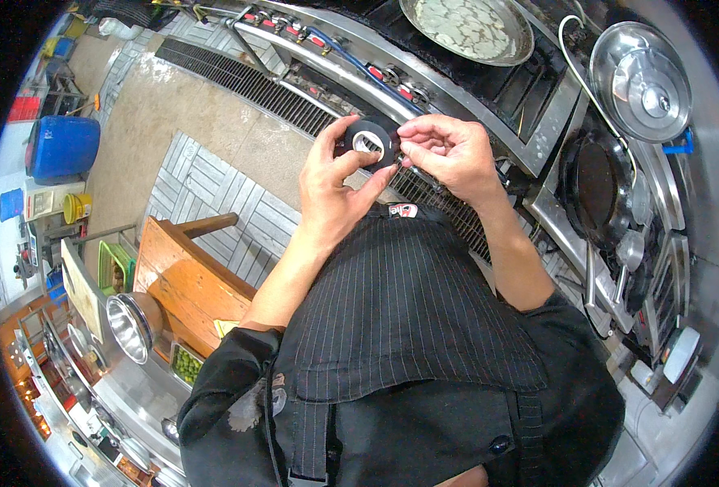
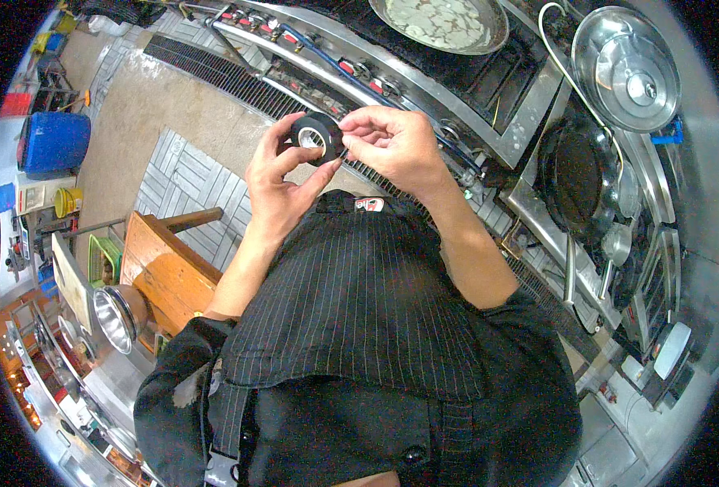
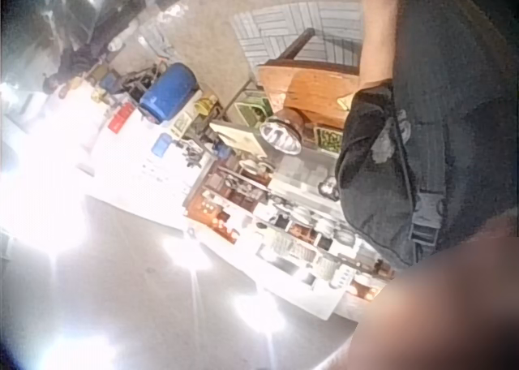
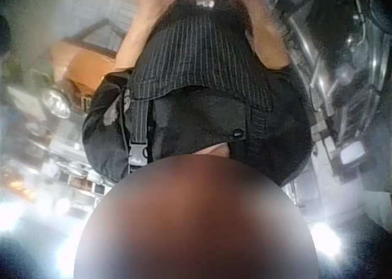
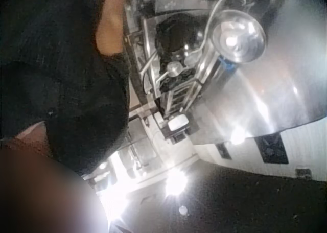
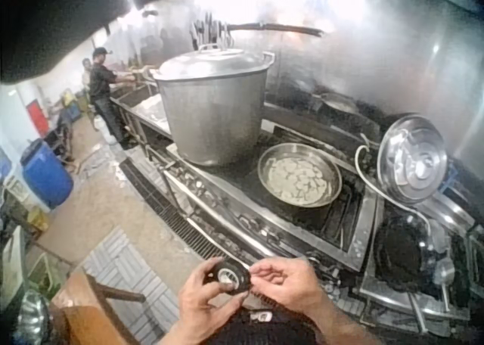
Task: The person removes a small black cap from a gas line, discards it, and then wraps black tape around the exposed pipe section. They then use a long-handled lighter to ignite the gas line, producing a flame, and finally place the lighter on the counter.
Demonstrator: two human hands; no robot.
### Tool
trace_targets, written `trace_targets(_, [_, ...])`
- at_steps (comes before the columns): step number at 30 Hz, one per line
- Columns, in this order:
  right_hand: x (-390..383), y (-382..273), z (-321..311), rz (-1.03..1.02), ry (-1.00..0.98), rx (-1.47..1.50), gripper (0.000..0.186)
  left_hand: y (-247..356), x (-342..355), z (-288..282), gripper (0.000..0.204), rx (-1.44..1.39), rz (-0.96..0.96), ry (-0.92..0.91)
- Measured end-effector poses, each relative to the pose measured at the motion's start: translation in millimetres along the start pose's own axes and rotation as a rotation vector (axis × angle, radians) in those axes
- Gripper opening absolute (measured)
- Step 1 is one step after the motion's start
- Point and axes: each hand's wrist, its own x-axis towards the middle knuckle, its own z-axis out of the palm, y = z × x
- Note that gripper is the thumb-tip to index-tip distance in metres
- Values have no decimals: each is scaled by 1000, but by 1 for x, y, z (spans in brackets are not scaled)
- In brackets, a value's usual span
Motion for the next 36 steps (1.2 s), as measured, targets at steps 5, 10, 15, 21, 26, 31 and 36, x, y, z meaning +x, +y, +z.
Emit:
trace_targets(5, [-1, -3, -6, -50, -28, -176, 12, 1, 2, -5, 25, 34, 35, -28])
trace_targets(10, [-2, -9, -7, -106, -37, -257, 10, 4, 2, -8, 24, 31, 27, -75])
trace_targets(15, [0, -9, -4, -288, -17, -342, 7, 6, 2, -7, 24, 29, 8, -93])
trace_targets(21, [4, -1, 4, -368, 27, -424, 6, 8, 2, -5, 26, 41, -38, -88])
trace_targets(26, [2, 5, 4, -312, 29, -298, 7, 8, 0, -2, 26, 84, -94, -75])
trace_targets(31, [2, 13, 6, -191, 10, 51, 17, 0, 3, -5, 27, 42, -123, -64])
trace_targets(36, [8, 21, 13, -176, 37, 62, 14, -5, 4, -5, 28, 58, -111, -72])
